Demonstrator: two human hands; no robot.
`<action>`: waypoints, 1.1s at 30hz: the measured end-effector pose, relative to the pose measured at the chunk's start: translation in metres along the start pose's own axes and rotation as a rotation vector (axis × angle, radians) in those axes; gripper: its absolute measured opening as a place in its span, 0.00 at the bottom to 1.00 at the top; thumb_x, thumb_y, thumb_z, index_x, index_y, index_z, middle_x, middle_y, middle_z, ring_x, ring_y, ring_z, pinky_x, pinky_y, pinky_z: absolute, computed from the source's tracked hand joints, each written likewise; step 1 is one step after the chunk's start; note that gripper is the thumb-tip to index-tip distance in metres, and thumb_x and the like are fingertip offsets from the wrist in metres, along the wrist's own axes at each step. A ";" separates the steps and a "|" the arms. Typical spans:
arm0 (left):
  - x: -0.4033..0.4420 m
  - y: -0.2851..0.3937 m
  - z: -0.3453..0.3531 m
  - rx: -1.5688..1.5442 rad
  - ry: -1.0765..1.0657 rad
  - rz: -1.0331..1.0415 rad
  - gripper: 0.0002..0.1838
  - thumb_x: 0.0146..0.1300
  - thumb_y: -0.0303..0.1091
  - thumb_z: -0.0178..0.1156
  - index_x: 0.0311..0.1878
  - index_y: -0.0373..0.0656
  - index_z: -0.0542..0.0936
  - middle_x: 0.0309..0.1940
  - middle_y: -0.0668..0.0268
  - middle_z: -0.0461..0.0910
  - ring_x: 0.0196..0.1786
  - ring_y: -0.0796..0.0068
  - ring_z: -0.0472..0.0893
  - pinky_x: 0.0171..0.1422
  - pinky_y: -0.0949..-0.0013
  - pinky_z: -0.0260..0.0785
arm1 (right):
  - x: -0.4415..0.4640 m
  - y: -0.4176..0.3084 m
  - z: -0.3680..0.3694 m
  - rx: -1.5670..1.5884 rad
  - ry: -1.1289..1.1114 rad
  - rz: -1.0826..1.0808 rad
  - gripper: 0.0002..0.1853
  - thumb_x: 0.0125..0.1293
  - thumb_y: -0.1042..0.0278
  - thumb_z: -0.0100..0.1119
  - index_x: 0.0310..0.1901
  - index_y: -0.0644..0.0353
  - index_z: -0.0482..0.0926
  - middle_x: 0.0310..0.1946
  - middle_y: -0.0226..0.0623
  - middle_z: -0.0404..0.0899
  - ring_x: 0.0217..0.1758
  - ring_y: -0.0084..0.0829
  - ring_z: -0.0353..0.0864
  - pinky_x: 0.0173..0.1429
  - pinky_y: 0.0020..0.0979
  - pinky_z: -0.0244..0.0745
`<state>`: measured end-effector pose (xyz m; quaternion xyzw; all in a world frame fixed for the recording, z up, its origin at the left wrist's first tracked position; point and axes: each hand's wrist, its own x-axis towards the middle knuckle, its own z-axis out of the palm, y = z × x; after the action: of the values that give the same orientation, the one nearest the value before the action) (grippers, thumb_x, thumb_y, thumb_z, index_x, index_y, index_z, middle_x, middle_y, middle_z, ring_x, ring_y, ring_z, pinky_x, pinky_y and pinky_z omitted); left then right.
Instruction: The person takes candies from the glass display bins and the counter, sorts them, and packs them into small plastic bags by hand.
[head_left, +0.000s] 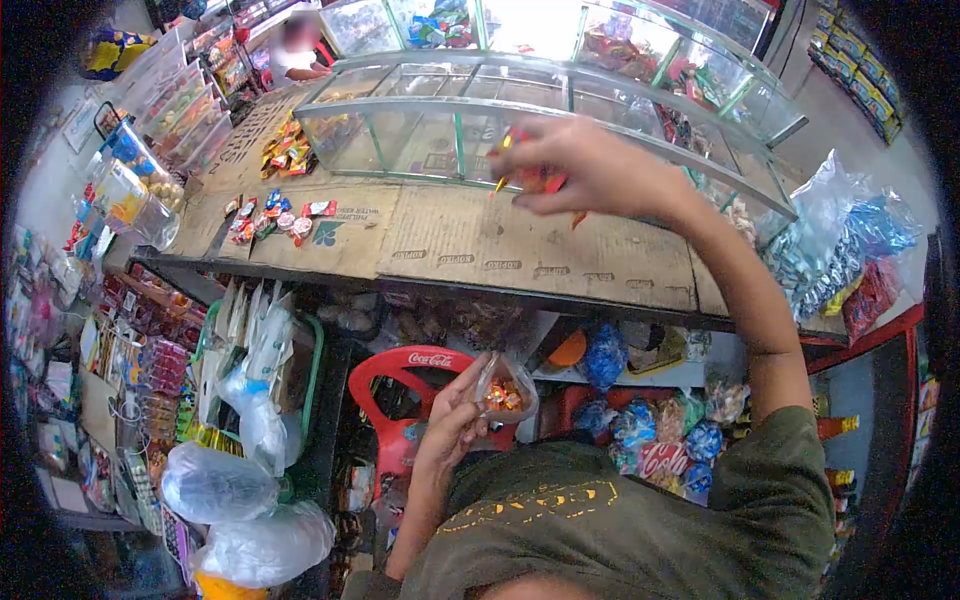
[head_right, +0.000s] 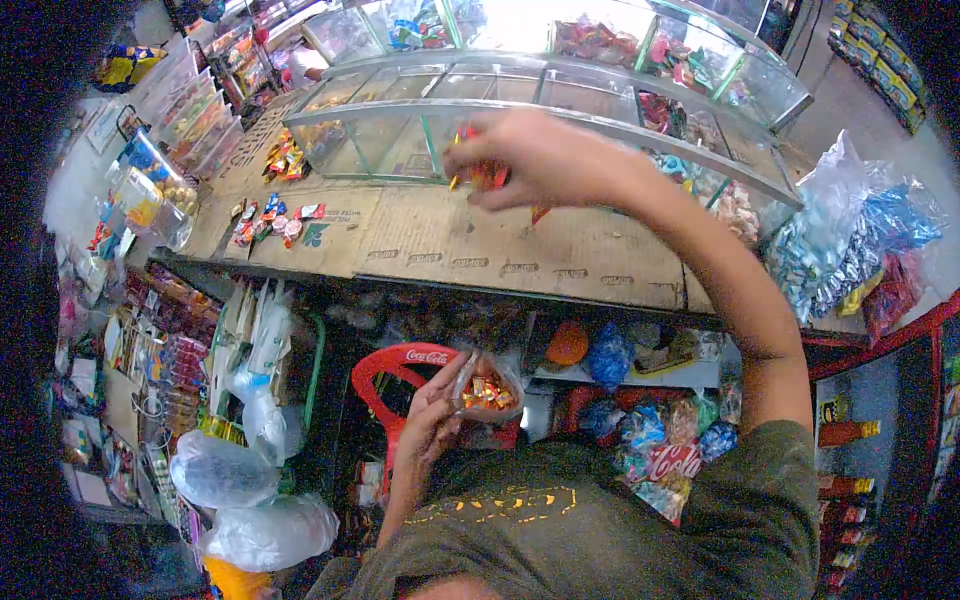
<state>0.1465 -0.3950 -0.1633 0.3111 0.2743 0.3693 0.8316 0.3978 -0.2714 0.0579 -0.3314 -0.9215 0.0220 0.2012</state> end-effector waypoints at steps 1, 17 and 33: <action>-0.003 0.002 0.002 -0.003 -0.012 -0.002 0.40 0.49 0.20 0.47 0.71 0.36 0.57 0.65 0.57 0.67 0.20 0.88 0.73 0.18 0.86 0.62 | -0.002 0.004 0.015 -0.059 -0.033 -0.011 0.17 0.53 0.63 0.66 0.44 0.58 0.78 0.40 0.45 0.76 0.42 0.48 0.79 0.47 0.42 0.74; -0.014 -0.003 0.005 0.003 0.038 0.012 0.42 0.44 0.22 0.49 0.70 0.33 0.57 0.63 0.58 0.69 0.23 0.90 0.73 0.18 0.89 0.60 | -0.019 0.017 0.075 -0.249 0.119 -0.168 0.30 0.60 0.50 0.59 0.64 0.44 0.68 0.61 0.41 0.68 0.57 0.44 0.72 0.59 0.42 0.71; -0.013 -0.007 -0.001 -0.009 0.040 0.035 0.43 0.44 0.24 0.50 0.70 0.32 0.56 0.64 0.58 0.69 0.22 0.90 0.73 0.19 0.88 0.63 | -0.089 0.004 0.029 -0.196 0.037 0.094 0.28 0.58 0.50 0.62 0.57 0.58 0.72 0.55 0.45 0.72 0.59 0.45 0.72 0.61 0.42 0.68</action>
<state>0.1412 -0.4087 -0.1659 0.3049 0.2836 0.3912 0.8207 0.4516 -0.3204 -0.0010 -0.3927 -0.8989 -0.0649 0.1834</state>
